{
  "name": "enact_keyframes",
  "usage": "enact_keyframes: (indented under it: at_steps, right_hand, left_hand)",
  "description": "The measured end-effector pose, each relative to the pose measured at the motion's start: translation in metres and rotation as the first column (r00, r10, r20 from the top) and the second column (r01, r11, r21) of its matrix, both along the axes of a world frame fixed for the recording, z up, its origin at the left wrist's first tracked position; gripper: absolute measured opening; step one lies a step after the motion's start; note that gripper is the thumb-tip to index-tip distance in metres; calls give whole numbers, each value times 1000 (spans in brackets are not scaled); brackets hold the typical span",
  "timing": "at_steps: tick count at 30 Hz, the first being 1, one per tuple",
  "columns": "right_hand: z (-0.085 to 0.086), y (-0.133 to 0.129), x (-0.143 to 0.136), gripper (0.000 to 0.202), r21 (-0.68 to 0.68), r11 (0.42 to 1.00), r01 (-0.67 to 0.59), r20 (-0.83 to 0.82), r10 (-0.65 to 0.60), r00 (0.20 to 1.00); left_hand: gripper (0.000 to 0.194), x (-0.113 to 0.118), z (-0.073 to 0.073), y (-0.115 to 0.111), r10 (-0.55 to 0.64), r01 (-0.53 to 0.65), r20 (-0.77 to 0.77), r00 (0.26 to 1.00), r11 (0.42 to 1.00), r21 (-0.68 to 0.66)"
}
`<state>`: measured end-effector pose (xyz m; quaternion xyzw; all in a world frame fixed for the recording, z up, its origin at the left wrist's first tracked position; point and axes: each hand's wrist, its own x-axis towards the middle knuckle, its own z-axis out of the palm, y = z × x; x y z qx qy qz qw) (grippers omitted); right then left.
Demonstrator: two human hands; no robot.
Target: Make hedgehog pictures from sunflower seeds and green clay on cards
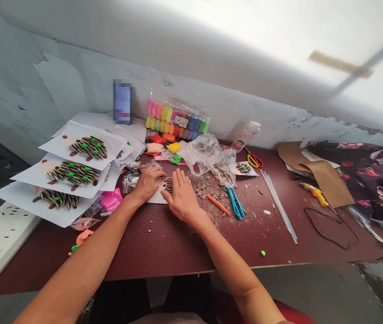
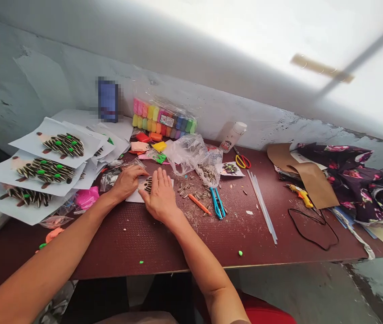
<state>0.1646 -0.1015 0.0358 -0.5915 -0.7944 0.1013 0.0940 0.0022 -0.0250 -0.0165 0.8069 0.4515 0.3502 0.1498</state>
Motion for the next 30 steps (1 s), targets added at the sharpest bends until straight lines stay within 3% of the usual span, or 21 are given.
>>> enact_keyframes:
  at_steps: [8, 12, 18, 23, 30]
  right_hand:
    - [-8, 25, 52, 64, 40, 993, 113, -147, -106, 983]
    - [-12, 29, 60, 63, 89, 977, 195, -191, -176, 966]
    - [-15, 30, 63, 61, 101, 969, 225, -162, -207, 965]
    - [-9, 25, 55, 63, 69, 985, 158, -79, -153, 985]
    - [-3, -8, 7, 79, 24, 999, -42, -28, 43, 999]
  left_hand:
    - [46, -1, 4, -2, 7, -7, 12, 1000, 1000, -17]
    - [46, -1, 5, -5, 14, -14, -23, 1000, 1000, -10]
    - [44, -2, 7, -6, 1, -2, -59, 998, 1000, -10]
    - [43, -2, 8, -7, 4, -5, -67, 998, 1000, -11]
    - [41, -3, 7, -7, -3, 3, -50, 999, 1000, -12]
